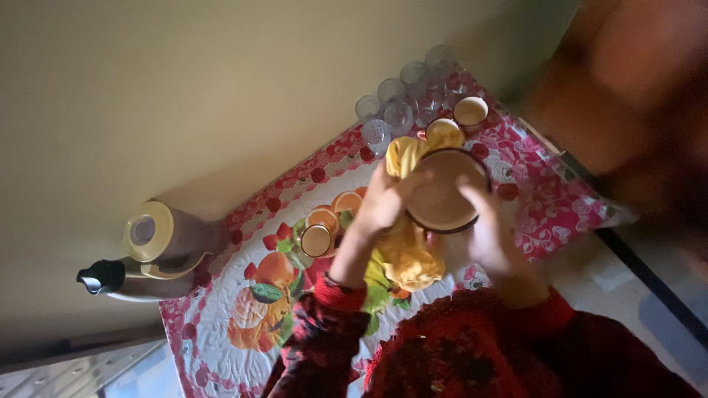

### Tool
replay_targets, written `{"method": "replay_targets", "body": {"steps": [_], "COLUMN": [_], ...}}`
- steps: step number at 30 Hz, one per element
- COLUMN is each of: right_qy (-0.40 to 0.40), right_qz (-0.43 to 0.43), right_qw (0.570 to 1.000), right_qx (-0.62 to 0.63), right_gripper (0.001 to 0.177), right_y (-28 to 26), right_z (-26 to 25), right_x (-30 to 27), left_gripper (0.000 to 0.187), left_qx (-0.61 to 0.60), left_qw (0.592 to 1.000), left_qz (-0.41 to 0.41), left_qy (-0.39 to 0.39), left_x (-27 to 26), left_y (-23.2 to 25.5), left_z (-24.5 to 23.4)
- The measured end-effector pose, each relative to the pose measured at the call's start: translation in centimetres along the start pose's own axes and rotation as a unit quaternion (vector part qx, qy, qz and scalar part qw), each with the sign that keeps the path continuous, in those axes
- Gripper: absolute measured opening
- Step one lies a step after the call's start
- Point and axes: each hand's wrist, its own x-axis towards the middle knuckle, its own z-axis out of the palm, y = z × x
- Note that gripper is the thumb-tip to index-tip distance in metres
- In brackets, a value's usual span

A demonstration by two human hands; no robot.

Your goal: The person wipes the inside and outside of several mugs using a yellow cloth.

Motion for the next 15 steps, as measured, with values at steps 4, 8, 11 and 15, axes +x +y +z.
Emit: {"method": "replay_targets", "body": {"steps": [4,8,11,15], "right_qy": [-0.004,0.054,0.047,-0.131], "right_qz": [-0.080,-0.276,-0.133,0.040], "right_qw": [0.996,0.917,0.970,0.991], "right_qx": [0.049,-0.283,-0.200,0.002], "right_gripper": [0.056,0.054,0.056,0.066], "right_y": [0.7,0.8,0.3,-1.7], "right_z": [-4.6,-9.1,-8.1,-3.5], "right_x": [3.7,7.9,6.9,4.8], "left_gripper": [0.058,0.070,0.068,0.072], "left_qx": [-0.092,0.020,-0.040,-0.134], "left_qw": [0.972,0.934,0.963,0.956], "left_qz": [0.159,0.254,0.098,0.183], "left_qy": [0.146,0.252,0.248,0.186], "left_x": [-1.2,-1.2,0.9,1.4], "left_y": [-0.2,-1.1,-0.9,0.8], "left_z": [7.3,11.5,7.5,5.4]}}
